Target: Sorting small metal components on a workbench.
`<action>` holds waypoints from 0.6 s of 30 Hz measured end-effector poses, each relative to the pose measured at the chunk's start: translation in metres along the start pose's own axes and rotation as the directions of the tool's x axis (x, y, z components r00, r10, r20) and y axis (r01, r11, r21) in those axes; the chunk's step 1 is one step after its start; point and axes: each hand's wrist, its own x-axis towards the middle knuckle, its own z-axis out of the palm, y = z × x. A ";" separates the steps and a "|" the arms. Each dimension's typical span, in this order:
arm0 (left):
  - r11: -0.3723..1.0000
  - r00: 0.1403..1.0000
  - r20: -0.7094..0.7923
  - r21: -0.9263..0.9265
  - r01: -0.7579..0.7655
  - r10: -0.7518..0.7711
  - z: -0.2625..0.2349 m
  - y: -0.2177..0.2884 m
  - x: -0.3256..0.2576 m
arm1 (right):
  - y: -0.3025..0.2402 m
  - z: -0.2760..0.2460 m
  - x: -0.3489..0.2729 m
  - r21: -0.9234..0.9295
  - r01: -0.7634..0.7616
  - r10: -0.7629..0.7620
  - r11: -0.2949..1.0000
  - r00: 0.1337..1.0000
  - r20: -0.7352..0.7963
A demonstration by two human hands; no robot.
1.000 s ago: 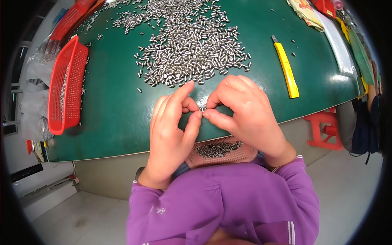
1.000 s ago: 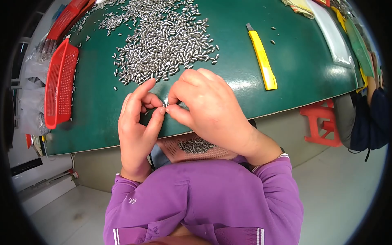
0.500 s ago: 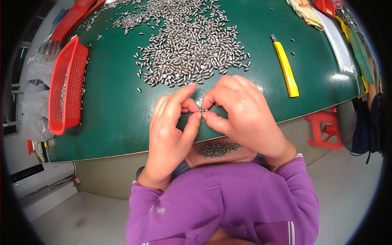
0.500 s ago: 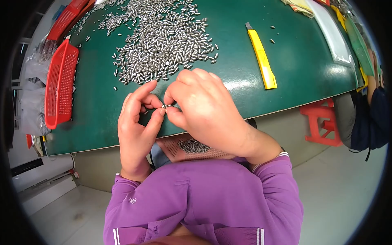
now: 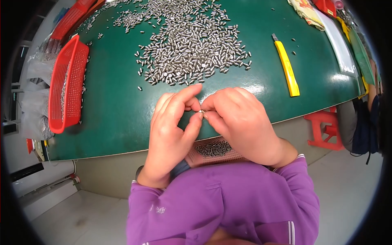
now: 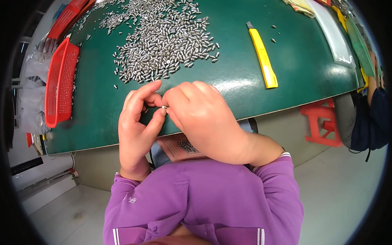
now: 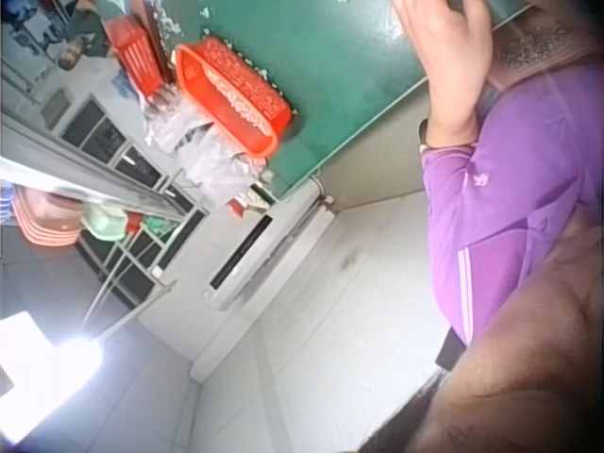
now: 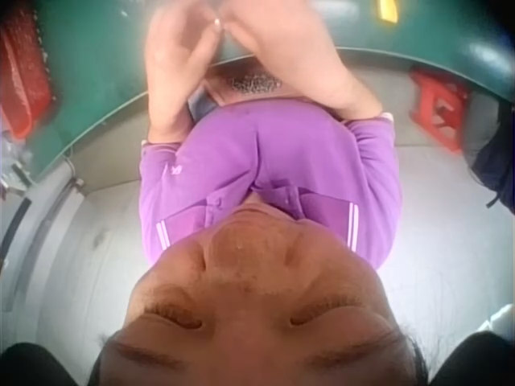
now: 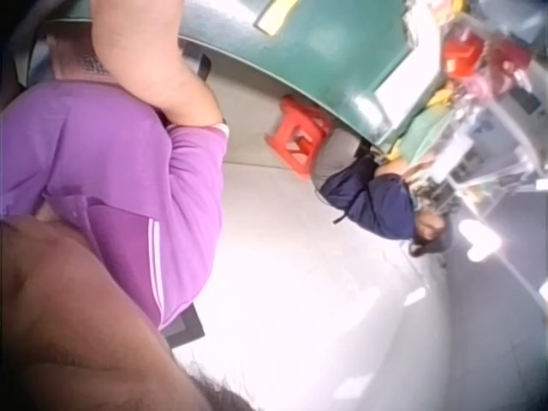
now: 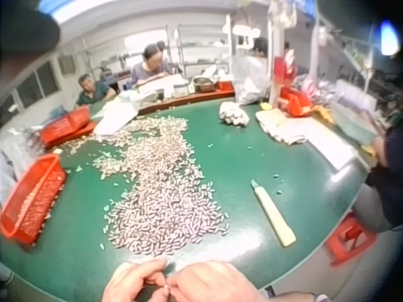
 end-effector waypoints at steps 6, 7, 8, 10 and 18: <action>1.000 1.000 -0.016 0.026 -0.008 0.009 0.001 -0.001 0.000 | -0.003 0.004 -0.003 -0.088 -0.009 0.005 0.996 0.999 -0.044; 1.000 1.000 -0.016 0.024 -0.007 0.008 0.001 -0.001 -0.001 | -0.002 0.004 -0.003 -0.083 -0.006 0.002 0.997 0.999 -0.042; 1.000 1.000 -0.022 0.011 0.001 -0.001 0.002 -0.001 -0.001 | -0.002 0.004 -0.004 -0.079 -0.003 0.000 0.997 0.999 -0.039; 1.000 1.000 -0.028 -0.004 0.009 -0.009 0.002 -0.002 -0.002 | 0.000 0.005 -0.003 -0.060 -0.008 0.005 0.998 0.999 -0.046; 0.999 0.999 -0.021 0.028 -0.033 0.034 0.000 -0.003 -0.001 | -0.002 0.006 -0.003 -0.057 -0.026 0.023 0.998 0.999 -0.048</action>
